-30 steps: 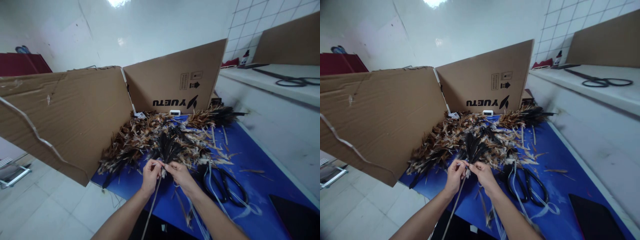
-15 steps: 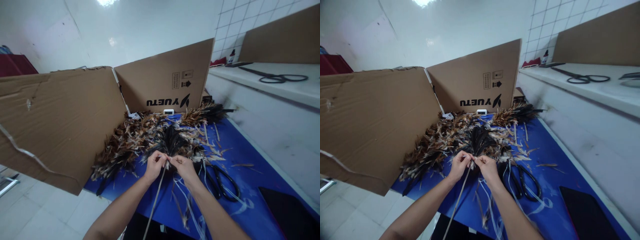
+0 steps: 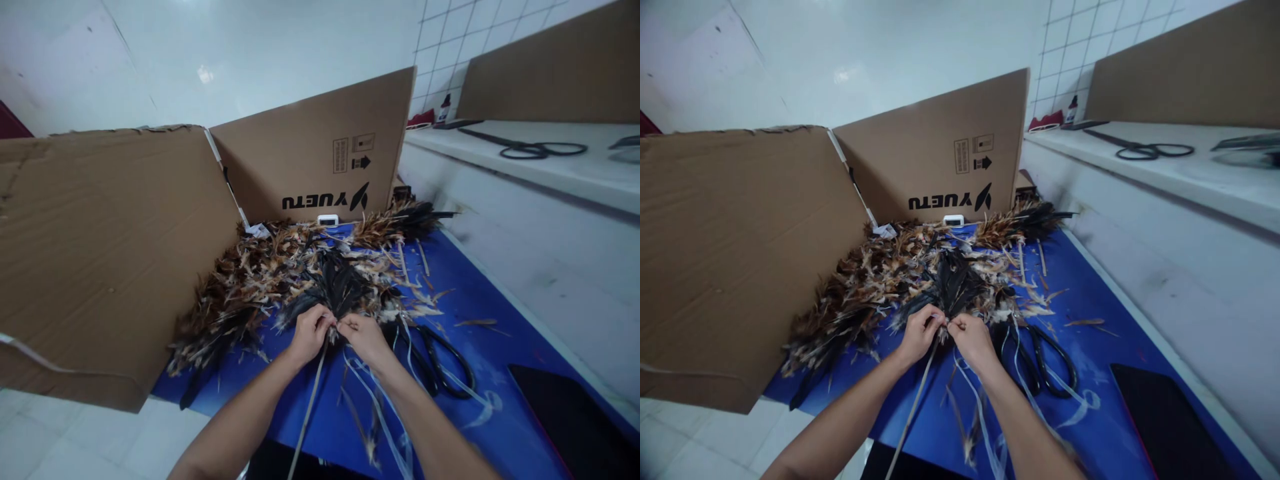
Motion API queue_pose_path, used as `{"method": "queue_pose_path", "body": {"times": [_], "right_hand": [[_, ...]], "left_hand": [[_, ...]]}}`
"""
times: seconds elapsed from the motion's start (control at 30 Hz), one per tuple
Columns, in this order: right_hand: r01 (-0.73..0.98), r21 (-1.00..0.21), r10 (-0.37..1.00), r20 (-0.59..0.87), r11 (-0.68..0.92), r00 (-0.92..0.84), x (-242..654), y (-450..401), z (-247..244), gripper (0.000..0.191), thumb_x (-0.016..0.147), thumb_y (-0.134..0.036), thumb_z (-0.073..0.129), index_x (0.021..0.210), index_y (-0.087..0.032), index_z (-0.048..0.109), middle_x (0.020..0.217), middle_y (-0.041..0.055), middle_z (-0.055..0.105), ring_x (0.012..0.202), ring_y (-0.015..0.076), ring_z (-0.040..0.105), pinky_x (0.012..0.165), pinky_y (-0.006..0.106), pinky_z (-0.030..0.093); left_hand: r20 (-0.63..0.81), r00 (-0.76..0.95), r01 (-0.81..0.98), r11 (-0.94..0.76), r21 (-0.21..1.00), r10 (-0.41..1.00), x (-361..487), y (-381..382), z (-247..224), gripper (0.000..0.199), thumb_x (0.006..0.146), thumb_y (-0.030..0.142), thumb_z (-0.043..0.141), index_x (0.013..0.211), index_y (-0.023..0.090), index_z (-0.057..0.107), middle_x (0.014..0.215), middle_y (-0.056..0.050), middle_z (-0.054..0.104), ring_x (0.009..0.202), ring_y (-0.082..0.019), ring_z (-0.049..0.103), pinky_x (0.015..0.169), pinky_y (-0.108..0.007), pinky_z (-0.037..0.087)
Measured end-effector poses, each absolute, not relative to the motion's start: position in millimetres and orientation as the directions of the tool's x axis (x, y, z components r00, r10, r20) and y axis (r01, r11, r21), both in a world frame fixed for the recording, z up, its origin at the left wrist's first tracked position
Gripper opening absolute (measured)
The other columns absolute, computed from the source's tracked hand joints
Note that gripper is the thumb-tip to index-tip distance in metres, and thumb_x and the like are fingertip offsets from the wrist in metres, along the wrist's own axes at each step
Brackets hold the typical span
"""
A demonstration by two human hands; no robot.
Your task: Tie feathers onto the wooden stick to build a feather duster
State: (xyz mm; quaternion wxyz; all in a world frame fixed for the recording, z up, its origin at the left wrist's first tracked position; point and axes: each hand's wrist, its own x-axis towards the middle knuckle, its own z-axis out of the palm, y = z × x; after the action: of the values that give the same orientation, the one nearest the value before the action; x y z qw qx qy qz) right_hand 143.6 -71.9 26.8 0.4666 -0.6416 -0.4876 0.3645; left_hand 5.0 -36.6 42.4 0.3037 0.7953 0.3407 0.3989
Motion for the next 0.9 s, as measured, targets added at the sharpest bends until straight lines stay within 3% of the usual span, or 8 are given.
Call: {"method": "queue_pose_path", "body": {"times": [0.43, 0.67, 0.9], "right_hand": [[0.392, -0.918, 0.977, 0.025, -0.061, 0.21, 146.1, -76.2, 35.0, 0.019, 0.07, -0.032, 0.051, 0.061, -0.018, 0.061, 0.05, -0.0013, 0.053, 0.051, 0.0129, 0.046, 0.049, 0.023, 0.031], [0.512, -0.855, 0.975, 0.031, -0.089, 0.222, 145.8, -78.6, 42.3, 0.018, 0.069, -0.031, 0.05, 0.062, -0.02, 0.062, 0.053, -0.0008, 0.056, 0.054, 0.0146, 0.05, 0.053, 0.024, 0.033], [0.58, -0.809, 0.974, 0.038, -0.1, 0.221, 146.1, -80.7, 50.2, 0.019, 0.07, -0.03, 0.047, 0.062, -0.021, 0.061, 0.055, 0.0003, 0.058, 0.055, 0.0155, 0.052, 0.053, 0.025, 0.033]], "left_hand": [[0.377, 0.486, 0.308, -0.558, 0.77, 0.788, 2.5, -26.8, 33.1, 0.015, 0.082, 0.028, 0.05, 0.075, 0.017, 0.056, 0.068, 0.0, 0.056, 0.065, -0.01, 0.05, 0.063, -0.02, 0.038], [0.299, 0.475, 0.283, -0.465, 0.838, 0.828, 2.3, -21.9, 24.8, 0.008, 0.078, 0.025, 0.055, 0.08, 0.018, 0.052, 0.069, 0.003, 0.056, 0.063, -0.008, 0.051, 0.06, -0.019, 0.039], [0.326, 0.533, 0.297, -0.534, 0.792, 0.781, 2.2, -22.4, 25.9, 0.008, 0.079, 0.024, 0.055, 0.079, 0.017, 0.059, 0.069, 0.001, 0.059, 0.064, -0.009, 0.052, 0.062, -0.019, 0.04]]}}
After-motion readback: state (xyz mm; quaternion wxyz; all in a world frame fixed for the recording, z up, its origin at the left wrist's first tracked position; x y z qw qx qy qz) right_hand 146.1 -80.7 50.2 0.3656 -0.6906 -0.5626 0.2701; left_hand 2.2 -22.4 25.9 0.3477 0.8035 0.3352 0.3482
